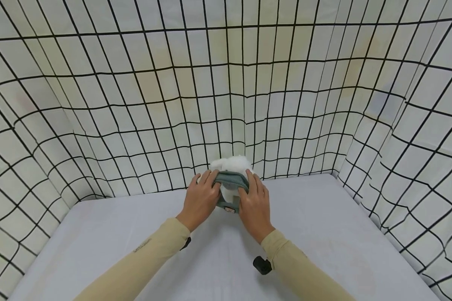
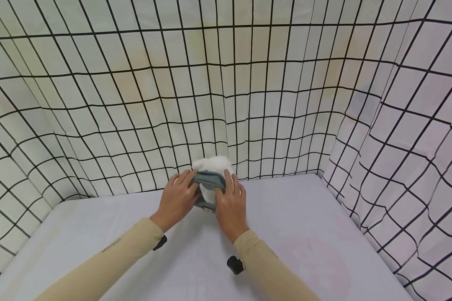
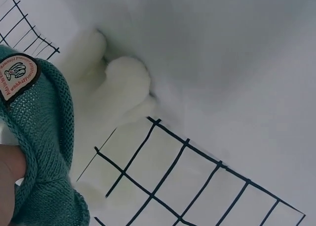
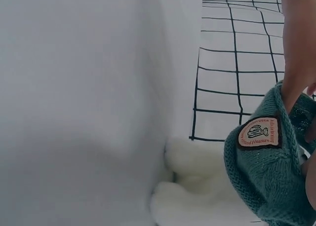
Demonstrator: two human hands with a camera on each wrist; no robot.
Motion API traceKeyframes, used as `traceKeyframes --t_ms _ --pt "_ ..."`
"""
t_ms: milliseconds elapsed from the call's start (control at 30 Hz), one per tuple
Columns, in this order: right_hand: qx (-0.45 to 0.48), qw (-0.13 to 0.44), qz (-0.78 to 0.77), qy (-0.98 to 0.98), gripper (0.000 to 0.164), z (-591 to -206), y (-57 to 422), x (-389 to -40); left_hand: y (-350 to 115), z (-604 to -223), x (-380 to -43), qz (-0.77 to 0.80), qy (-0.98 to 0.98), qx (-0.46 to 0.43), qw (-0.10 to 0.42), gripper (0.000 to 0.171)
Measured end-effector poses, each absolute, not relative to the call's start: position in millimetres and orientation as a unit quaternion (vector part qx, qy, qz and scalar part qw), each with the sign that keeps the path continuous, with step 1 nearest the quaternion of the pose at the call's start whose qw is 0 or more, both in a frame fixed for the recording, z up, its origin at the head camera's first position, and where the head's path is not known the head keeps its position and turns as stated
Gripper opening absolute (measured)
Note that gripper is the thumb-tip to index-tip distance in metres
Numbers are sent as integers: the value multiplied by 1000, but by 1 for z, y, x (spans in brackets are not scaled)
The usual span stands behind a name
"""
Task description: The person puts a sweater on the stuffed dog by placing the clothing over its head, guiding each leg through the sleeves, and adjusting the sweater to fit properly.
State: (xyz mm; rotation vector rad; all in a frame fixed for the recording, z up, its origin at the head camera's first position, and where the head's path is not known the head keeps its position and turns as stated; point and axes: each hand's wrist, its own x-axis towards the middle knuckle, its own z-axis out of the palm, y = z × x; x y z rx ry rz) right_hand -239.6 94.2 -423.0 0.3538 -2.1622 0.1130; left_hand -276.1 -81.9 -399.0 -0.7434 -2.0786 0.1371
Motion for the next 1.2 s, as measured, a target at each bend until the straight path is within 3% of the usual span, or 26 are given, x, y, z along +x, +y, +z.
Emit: traceKeyframes --t_ms 767,1000,1200 --pt "108 391 9 -914 31 -404 87 -270 -58 -380 -307 107 -887 -271 358 16" --pt "110 344 25 -932 45 -403 85 -273 -56 -376 -313 87 -917 -267 284 19" --pt "109 338 50 -933 46 -400 86 -275 -56 -370 -318 17 -933 -295 205 28"
